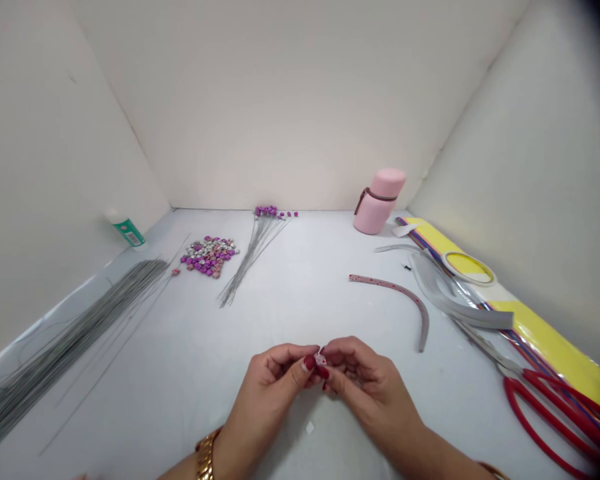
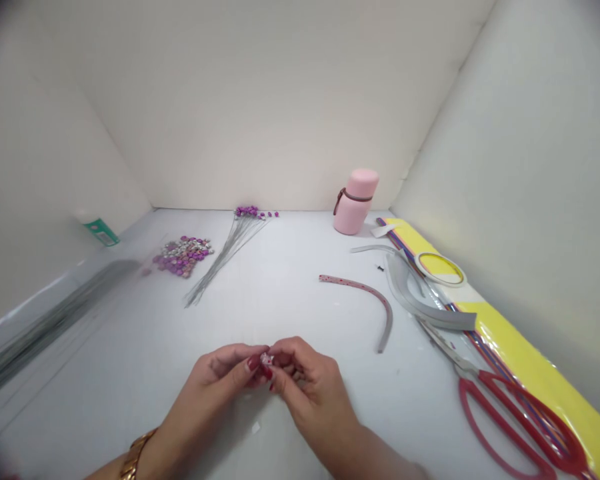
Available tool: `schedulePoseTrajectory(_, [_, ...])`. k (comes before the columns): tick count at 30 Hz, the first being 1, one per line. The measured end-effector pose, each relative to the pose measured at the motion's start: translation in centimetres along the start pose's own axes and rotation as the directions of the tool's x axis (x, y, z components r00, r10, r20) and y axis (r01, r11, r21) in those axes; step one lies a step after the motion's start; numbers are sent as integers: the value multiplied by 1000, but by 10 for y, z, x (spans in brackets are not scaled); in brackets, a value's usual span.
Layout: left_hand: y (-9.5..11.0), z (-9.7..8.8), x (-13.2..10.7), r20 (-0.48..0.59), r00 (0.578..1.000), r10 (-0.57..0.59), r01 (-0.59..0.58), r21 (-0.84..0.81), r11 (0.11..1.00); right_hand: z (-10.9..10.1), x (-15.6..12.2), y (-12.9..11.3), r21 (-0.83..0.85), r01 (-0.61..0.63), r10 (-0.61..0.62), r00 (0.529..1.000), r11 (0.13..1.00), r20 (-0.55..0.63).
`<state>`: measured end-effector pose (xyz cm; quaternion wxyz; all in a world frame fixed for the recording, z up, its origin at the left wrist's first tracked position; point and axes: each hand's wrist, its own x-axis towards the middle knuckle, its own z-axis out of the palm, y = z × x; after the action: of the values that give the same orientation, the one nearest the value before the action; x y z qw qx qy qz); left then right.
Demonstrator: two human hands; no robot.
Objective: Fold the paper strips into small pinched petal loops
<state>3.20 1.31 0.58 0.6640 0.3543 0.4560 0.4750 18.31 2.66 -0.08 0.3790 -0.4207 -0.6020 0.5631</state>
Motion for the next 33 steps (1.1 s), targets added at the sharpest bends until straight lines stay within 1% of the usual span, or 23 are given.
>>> schedulePoseTrajectory(6, [-4, 2, 1, -51, 998, -34, 29, -90, 995, -1, -1, -4, -207, 95, -95, 995, 974, 6])
schedulePoseTrajectory(11, [-6, 2, 1, -11, 997, -72, 69, -134, 989, -2, -1, -3, -239, 91, -96, 995, 967, -7])
schedulePoseTrajectory(15, [-4, 2, 0, -4, 998, -67, 66, -110, 992, -1, 0, -2, -169, 51, -50, 999, 984, 11])
schedulePoseTrajectory(21, [-2, 2, 1, -51, 998, -40, 36, -80, 996, 1, 2, -6, -5, -25, 25, 998, 1000, 64])
schedulePoseTrajectory(24, [0, 1, 2, -65, 998, -25, 21, -61, 998, 1, 2, -6, 12, -38, 36, 996, 999, 81])
schedulePoseTrajectory(26, [2, 1, 2, -47, 999, -22, 20, -38, 999, 1, 1, -7, 13, -40, 39, 996, 999, 77])
schedulePoseTrajectory(29, [3, 0, 2, -32, 999, -39, 38, -32, 999, 1, 2, -7, 63, -69, 64, 995, 996, 83])
schedulePoseTrajectory(33, [1, -2, 3, 15, 999, -46, 47, -92, 995, 1, 5, -6, 165, -190, 170, 977, 968, 129])
